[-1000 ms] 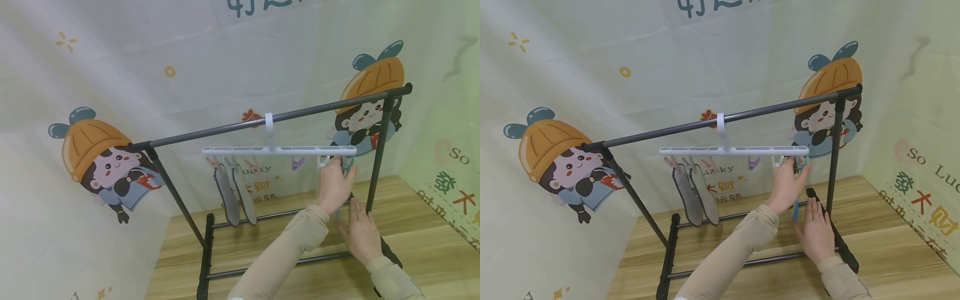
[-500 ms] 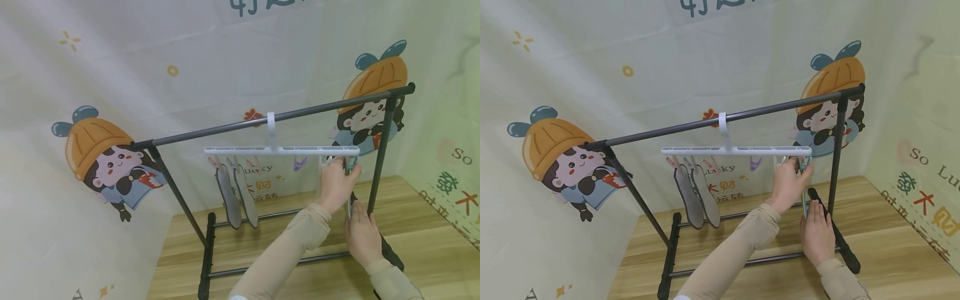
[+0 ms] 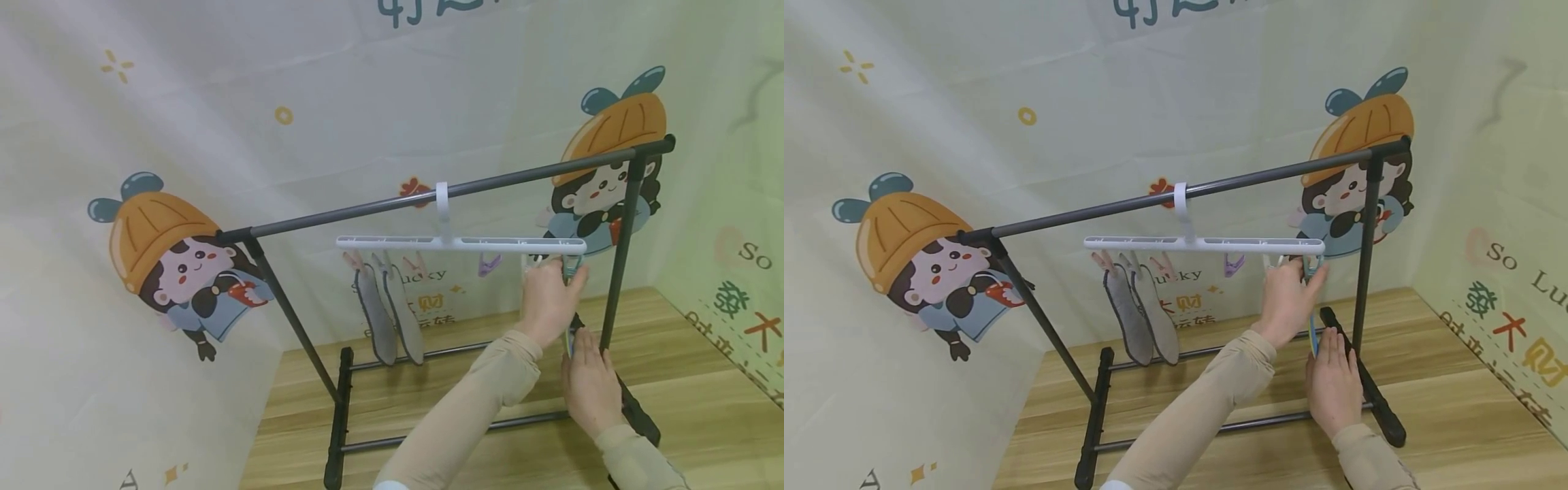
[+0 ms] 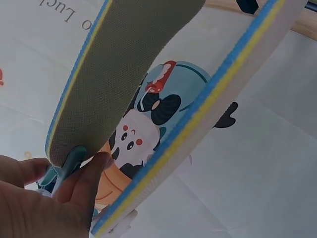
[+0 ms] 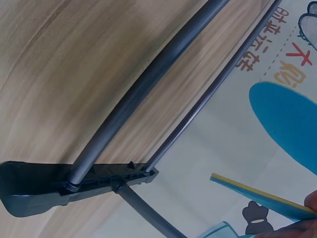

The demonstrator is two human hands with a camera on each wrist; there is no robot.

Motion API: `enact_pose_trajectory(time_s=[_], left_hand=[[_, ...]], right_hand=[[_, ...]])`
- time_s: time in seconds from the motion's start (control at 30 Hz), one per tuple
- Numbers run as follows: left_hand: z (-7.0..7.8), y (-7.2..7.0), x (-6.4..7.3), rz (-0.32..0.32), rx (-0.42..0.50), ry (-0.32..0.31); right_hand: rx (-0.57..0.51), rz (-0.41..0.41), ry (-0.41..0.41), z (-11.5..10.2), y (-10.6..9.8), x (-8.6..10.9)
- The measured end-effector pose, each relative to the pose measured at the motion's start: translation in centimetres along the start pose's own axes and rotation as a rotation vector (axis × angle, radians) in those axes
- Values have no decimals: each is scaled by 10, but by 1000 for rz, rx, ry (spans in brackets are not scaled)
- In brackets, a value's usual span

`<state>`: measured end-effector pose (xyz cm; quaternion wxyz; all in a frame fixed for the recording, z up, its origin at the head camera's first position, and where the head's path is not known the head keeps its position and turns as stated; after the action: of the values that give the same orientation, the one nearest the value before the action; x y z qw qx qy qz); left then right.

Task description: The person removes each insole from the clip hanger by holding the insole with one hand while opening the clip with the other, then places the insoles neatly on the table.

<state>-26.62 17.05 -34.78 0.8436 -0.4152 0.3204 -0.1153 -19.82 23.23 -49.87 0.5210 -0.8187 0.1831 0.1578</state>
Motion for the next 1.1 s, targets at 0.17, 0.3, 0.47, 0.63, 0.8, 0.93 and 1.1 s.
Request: enact_pose_trajectory(time_s=[0.17, 0.3, 0.47, 0.63, 0.8, 0.93, 1.1], left_hand=[[-2, 0, 0, 29, -3, 38], [-5, 1, 0, 69, 0, 93], [-6, 0, -1, 66, 11, 98], [-5, -2, -1, 66, 11, 88], [-3, -2, 0, 43, 21, 53], [-3, 0, 0, 21, 13, 10], [-5, 0, 0, 22, 30, -5]], right_hand=[[-44, -8, 26, 3, 0, 2], [-73, -11, 37, 5, 0, 5], [-108, -5, 36, 9, 1, 12], [-139, -64, 74, 15, 0, 23], [-134, -68, 116, 22, -2, 38], [-139, -49, 151, 32, -3, 49], [-143, 5, 167, 46, -8, 59]])
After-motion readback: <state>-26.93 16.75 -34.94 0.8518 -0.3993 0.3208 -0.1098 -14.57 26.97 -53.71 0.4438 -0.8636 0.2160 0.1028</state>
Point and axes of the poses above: each hand's wrist, its own x-axis away from the middle knuckle, its own y-axis out of the palm, z = x × y, the point moved 1 cm from there along -x, towards the middle knuckle, and after that the axes turned 9 degrees about -z, right-handed, at the moved point
